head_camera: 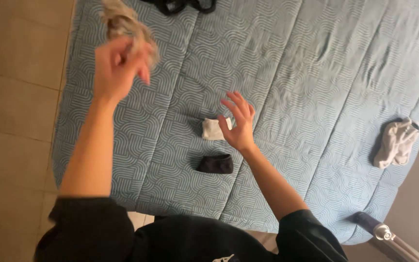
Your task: The person folds several pieces of underwear and socks on a bed. They pick up each item, unfold it, fold it neatly, and place it on the bed. The items include black, beige, and white underwear and black socks.
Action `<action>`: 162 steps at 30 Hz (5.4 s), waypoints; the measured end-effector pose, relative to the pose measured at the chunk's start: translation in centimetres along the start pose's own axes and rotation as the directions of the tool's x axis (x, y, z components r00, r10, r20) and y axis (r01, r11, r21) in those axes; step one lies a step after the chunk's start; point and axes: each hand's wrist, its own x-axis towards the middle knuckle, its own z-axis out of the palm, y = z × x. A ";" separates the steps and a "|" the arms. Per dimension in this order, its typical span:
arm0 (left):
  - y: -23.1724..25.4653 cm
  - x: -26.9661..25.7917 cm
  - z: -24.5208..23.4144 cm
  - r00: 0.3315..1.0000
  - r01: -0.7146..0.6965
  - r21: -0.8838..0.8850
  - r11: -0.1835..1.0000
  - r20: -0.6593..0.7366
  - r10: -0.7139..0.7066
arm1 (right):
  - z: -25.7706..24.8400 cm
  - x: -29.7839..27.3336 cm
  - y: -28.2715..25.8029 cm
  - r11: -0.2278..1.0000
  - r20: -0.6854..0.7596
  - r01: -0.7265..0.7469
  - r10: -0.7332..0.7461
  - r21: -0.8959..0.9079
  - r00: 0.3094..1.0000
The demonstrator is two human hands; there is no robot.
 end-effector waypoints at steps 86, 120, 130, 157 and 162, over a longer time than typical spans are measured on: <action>1.2 -31.8 31.2 0.626 0.443 -0.767 0.464 -0.106 -0.772 | -26.8 -37.6 -1.7 0.184 0.267 -0.300 0.185 0.936 0.946; 12.2 -34.1 32.3 0.792 -0.546 0.404 0.734 -0.038 0.610 | -35.2 -27.8 -12.0 0.766 0.256 0.014 -0.232 0.643 0.938; 16.6 -29.7 39.6 0.504 0.258 -0.471 0.843 0.810 0.299 | -42.0 -27.7 -13.8 0.827 0.399 0.018 -0.290 0.562 0.870; 20.2 -29.4 33.7 0.230 0.319 -0.555 0.768 0.832 0.506 | -43.1 -32.3 -15.0 0.750 0.359 0.165 -0.482 0.640 0.799; 23.3 -29.1 29.2 0.064 0.082 -0.570 0.818 0.822 0.566 | -43.9 -34.9 -10.9 0.603 0.294 0.122 -0.543 0.788 0.787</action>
